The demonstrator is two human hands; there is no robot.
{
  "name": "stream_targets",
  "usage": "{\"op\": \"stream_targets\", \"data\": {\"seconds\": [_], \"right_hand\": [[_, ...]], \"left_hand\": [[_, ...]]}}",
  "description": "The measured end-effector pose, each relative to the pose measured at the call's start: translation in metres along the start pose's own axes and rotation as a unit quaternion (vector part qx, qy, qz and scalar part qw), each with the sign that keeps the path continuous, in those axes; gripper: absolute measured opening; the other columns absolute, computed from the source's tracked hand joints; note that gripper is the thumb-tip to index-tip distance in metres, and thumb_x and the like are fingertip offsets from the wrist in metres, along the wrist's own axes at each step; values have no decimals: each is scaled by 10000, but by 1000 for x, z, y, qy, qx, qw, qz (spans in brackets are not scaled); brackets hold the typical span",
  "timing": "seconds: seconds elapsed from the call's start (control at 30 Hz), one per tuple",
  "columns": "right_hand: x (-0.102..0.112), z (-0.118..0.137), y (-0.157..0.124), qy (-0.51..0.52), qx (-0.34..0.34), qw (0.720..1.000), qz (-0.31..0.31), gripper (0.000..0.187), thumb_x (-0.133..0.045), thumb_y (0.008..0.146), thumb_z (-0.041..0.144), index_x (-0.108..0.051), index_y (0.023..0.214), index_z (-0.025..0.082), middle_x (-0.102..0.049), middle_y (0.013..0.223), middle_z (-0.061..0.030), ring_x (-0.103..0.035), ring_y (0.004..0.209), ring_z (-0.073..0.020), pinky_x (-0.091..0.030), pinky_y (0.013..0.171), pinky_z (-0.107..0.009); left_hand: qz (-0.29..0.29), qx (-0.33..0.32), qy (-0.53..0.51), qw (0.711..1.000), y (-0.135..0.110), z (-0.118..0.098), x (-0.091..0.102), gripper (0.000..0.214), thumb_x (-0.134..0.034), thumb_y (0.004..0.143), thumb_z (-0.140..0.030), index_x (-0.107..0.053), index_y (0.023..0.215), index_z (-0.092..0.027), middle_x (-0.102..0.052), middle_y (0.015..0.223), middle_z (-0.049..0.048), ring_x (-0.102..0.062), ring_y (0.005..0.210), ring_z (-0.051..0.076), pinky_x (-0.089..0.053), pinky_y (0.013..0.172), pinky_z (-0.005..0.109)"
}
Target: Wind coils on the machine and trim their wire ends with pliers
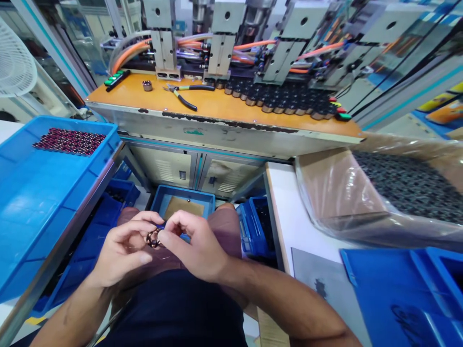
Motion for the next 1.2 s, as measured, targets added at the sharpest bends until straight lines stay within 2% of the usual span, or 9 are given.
{"op": "stream_targets", "data": {"seconds": [0.1, 0.27, 0.5, 0.63, 0.73, 0.8, 0.93, 1.07, 1.2], "right_hand": [[3, -1, 0, -19, -7, 1000, 7, 251, -601, 902, 376, -559, 741, 188, -570, 711, 2, -514, 652, -127, -410, 623, -266], [16, 6, -1, -43, -21, 998, 49, 255, -635, 885, 360, -579, 720, 174, -547, 677, 11, -471, 617, -107, -376, 585, -246], [19, 10, 2, -33, -62, 994, 87, 272, -651, 870, 398, -610, 725, 172, -563, 672, 11, -474, 605, -102, -376, 557, -232], [31, 10, 5, -61, -75, 992, 84, 265, -652, 872, 375, -608, 708, 171, -565, 678, 3, -480, 605, -106, -374, 553, -238], [32, 25, 13, -112, -4, 988, 110, 142, -701, 843, 300, -662, 861, 165, -606, 789, -15, -535, 703, -123, -437, 647, -251], [25, 37, 20, -139, 57, 975, 166, 202, -755, 801, 253, -680, 962, 157, -610, 858, -21, -549, 777, -130, -457, 723, -259], [8, 43, 31, -177, 100, 947, 249, 46, -712, 846, 177, -688, 857, 140, -598, 842, -5, -567, 771, -107, -447, 731, -238], [6, 38, 33, -189, 92, 957, 198, 136, -650, 883, 142, -638, 747, 141, -586, 764, 13, -545, 715, -96, -425, 676, -224], [15, 35, 25, -180, 33, 977, 108, 173, -632, 869, 123, -613, 700, 154, -584, 724, 33, -527, 664, -80, -405, 622, -199]], "left_hand": [[3, 31, -22, 999, 1, 5, 0, 277, -788, 720, -93, -768, 965, -222, -647, 1048, 65, -671, 758, 107, -583, 726, 211], [38, 85, -109, 990, -1, 10, -1, 292, -773, 746, -117, -739, 1011, -234, -656, 1046, 57, -689, 754, 124, -591, 726, 246], [35, 117, -105, 987, -1, 14, -2, 270, -785, 727, -108, -754, 974, -213, -687, 1063, 68, -686, 803, 134, -580, 731, 232], [48, 150, -107, 982, -2, 13, -2, 239, -813, 710, -164, -763, 943, -185, -712, 1017, 88, -702, 767, 159, -590, 712, 261], [62, 184, -126, 973, -3, 15, -5, 255, -828, 698, -179, -764, 945, -179, -732, 972, 74, -712, 722, 153, -583, 672, 242], [85, 209, -144, 964, -4, 18, -9, 265, -827, 702, -173, -759, 958, -177, -749, 877, 49, -716, 701, 142, -569, 655, 216], [96, 256, -154, 950, -7, 23, -13, 256, -846, 677, -160, -750, 913, -138, -754, 766, 29, -707, 670, 127, -551, 649, 194], [71, 244, -157, 954, -9, 20, -10, 289, -841, 674, -125, -753, 949, -142, -754, 764, 31, -704, 665, 119, -554, 646, 192], [41, 170, -128, 976, -8, 14, -4, 295, -807, 699, -76, -766, 969, -188, -747, 976, 48, -706, 781, 115, -558, 707, 185]]}}
Point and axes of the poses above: each hand's wrist, its own y-axis towards the middle knuckle, its own x-axis out of the back of the hand, z = x × y, the point moved 4 cm from there along y, towards the middle knuckle
